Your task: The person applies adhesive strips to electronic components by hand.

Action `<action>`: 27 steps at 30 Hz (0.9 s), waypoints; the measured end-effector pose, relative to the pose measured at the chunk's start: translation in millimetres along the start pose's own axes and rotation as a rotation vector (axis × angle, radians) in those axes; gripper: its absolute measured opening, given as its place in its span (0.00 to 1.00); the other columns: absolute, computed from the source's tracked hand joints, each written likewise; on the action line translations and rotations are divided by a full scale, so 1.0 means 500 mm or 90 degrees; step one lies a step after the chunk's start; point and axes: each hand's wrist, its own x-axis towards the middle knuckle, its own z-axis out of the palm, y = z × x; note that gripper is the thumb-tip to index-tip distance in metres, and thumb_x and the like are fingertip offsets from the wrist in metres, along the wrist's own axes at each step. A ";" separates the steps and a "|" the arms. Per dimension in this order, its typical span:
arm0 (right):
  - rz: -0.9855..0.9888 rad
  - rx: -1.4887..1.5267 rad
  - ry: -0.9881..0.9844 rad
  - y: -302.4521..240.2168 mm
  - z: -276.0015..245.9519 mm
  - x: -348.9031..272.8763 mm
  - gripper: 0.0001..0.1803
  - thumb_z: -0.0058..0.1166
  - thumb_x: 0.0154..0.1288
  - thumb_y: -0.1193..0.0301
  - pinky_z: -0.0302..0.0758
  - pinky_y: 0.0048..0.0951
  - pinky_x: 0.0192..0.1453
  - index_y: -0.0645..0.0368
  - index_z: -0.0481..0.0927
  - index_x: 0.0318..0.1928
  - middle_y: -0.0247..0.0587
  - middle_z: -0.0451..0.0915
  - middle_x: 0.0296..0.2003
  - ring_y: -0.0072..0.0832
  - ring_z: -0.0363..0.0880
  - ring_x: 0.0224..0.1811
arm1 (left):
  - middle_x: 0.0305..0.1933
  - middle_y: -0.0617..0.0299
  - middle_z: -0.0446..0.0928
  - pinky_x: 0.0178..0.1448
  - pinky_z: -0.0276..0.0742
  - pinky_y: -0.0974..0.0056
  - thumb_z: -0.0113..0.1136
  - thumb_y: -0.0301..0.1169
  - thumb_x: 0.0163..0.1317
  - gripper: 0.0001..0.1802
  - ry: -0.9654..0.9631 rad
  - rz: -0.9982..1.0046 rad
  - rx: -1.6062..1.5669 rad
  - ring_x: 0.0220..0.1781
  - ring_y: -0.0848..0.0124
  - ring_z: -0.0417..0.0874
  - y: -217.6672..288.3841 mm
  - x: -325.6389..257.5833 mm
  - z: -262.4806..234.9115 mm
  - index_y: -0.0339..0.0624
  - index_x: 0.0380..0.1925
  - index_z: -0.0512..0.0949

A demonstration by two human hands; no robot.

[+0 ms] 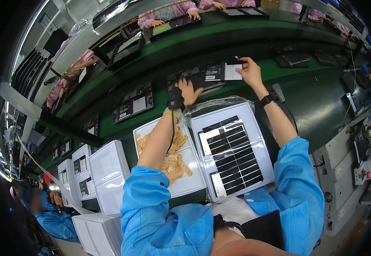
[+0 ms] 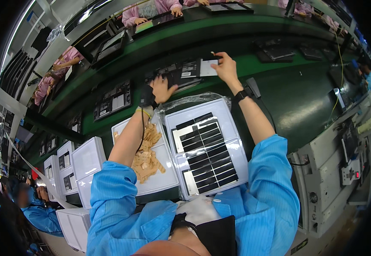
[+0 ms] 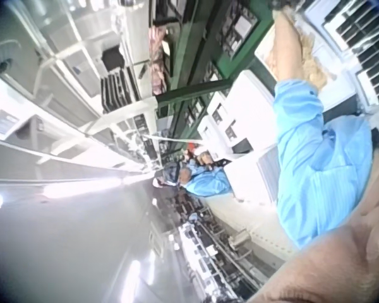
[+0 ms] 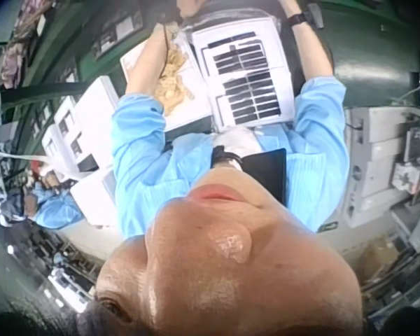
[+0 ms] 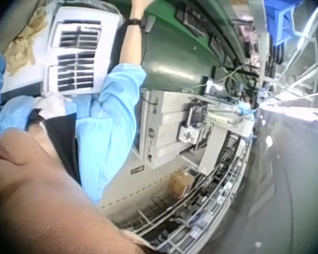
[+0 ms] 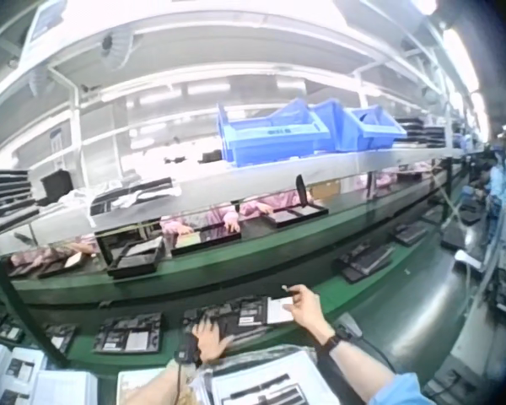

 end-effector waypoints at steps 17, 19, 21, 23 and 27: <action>-0.241 -0.063 -0.391 -0.064 0.177 0.072 0.33 0.78 0.52 0.64 0.81 0.40 0.44 0.65 0.80 0.57 0.49 0.86 0.33 0.45 0.87 0.38 | 0.56 0.49 0.83 0.60 0.82 0.58 0.80 0.27 0.50 0.43 0.151 -0.065 -0.508 0.56 0.62 0.85 -0.052 -0.037 -0.085 0.40 0.68 0.70; -0.256 -0.072 -0.396 -0.060 0.185 0.076 0.33 0.78 0.53 0.64 0.81 0.40 0.44 0.66 0.80 0.56 0.49 0.86 0.33 0.45 0.87 0.38 | 0.67 0.42 0.76 0.75 0.69 0.49 0.86 0.49 0.40 0.57 0.157 -0.040 -0.201 0.72 0.48 0.72 -0.076 -0.049 -0.094 0.38 0.70 0.69; -0.276 -0.080 -0.424 -0.059 0.192 0.081 0.32 0.77 0.54 0.63 0.81 0.39 0.44 0.67 0.80 0.56 0.49 0.86 0.33 0.44 0.87 0.39 | 0.69 0.42 0.73 0.76 0.68 0.50 0.86 0.51 0.39 0.60 0.126 -0.017 -0.185 0.73 0.48 0.72 -0.100 -0.050 -0.084 0.36 0.71 0.68; -0.278 -0.072 -0.432 -0.063 0.208 0.079 0.32 0.77 0.55 0.64 0.80 0.38 0.43 0.68 0.79 0.56 0.48 0.84 0.33 0.41 0.86 0.37 | 0.71 0.39 0.71 0.79 0.65 0.52 0.87 0.54 0.37 0.66 0.019 -0.023 -0.262 0.75 0.47 0.68 -0.128 -0.040 -0.079 0.31 0.72 0.65; -0.299 -0.061 -0.434 -0.052 0.218 0.080 0.32 0.76 0.57 0.63 0.80 0.37 0.42 0.68 0.78 0.56 0.47 0.84 0.32 0.41 0.85 0.36 | 0.72 0.36 0.69 0.79 0.64 0.51 0.87 0.55 0.36 0.68 -0.026 0.000 -0.282 0.75 0.45 0.68 -0.143 -0.027 -0.072 0.30 0.73 0.62</action>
